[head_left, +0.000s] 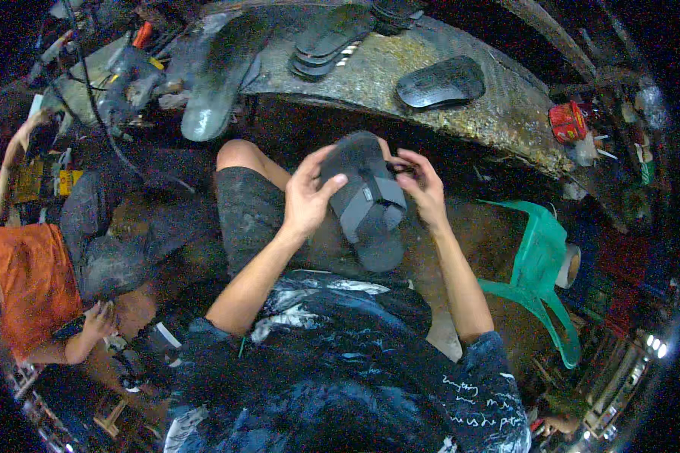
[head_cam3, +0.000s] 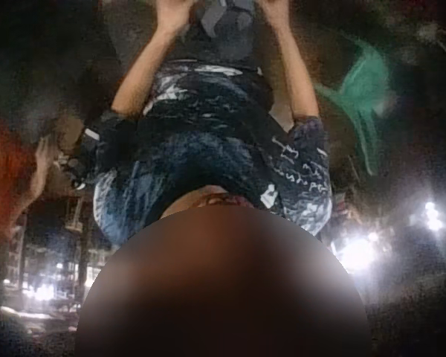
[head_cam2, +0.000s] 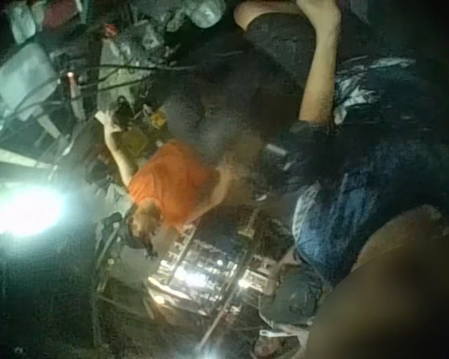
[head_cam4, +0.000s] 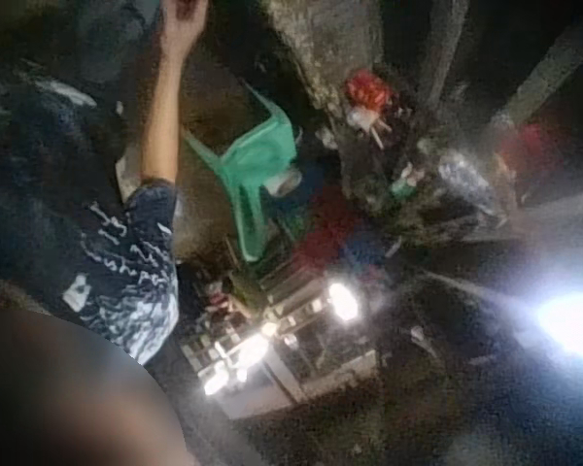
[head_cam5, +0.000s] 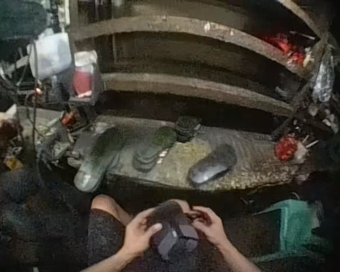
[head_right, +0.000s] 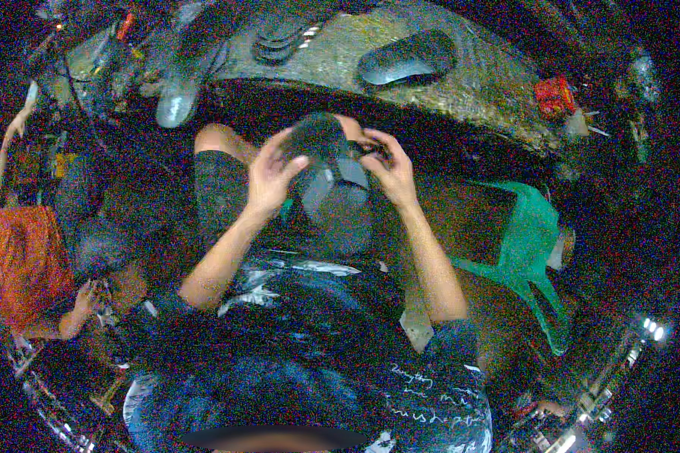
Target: The person assembles black slipper sandals by pressing the upper straps onto the soles. They handle multiple pairs one at a time, aligning and pressing the components together, then placing the finished slippers on a nearby table.
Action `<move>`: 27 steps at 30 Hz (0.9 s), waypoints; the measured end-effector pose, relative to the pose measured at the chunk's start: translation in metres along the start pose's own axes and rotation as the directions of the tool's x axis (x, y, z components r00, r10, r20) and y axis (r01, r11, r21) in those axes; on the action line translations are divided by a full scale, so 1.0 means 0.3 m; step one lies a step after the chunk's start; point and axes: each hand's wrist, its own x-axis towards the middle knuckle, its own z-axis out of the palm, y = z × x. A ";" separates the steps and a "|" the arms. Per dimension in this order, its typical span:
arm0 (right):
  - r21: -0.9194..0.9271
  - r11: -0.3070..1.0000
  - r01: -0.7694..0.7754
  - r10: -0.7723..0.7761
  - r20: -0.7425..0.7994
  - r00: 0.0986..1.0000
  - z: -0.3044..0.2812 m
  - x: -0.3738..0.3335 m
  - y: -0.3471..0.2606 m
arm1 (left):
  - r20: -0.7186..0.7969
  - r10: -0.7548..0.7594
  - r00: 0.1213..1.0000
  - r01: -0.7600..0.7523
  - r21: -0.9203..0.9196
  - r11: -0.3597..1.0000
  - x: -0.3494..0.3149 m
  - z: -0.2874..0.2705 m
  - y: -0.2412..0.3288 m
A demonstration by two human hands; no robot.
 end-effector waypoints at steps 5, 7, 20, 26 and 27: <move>0.790 0.439 -0.429 0.224 0.366 0.903 0.078 -0.151 -0.133 | -0.273 -0.136 0.952 0.018 -0.397 0.918 -0.131 -0.060 0.145; 0.841 0.147 -0.520 0.200 0.490 0.849 0.103 -0.154 -0.167 | -0.157 -0.109 0.982 0.022 -0.479 0.878 -0.208 -0.084 0.202; 0.330 0.434 -0.838 0.255 0.847 0.466 0.175 -0.243 -0.267 | 0.543 -0.606 0.581 0.813 -0.408 0.415 -0.472 -0.291 0.336; 0.350 0.663 -0.661 0.367 0.618 0.695 0.217 -0.276 -0.366 | 0.407 -0.371 0.835 0.479 -0.204 0.854 -0.442 -0.173 0.356; 0.348 0.686 -0.639 0.382 0.574 0.724 0.227 -0.276 -0.365 | 0.338 -0.320 0.885 0.393 -0.173 0.903 -0.427 -0.159 0.343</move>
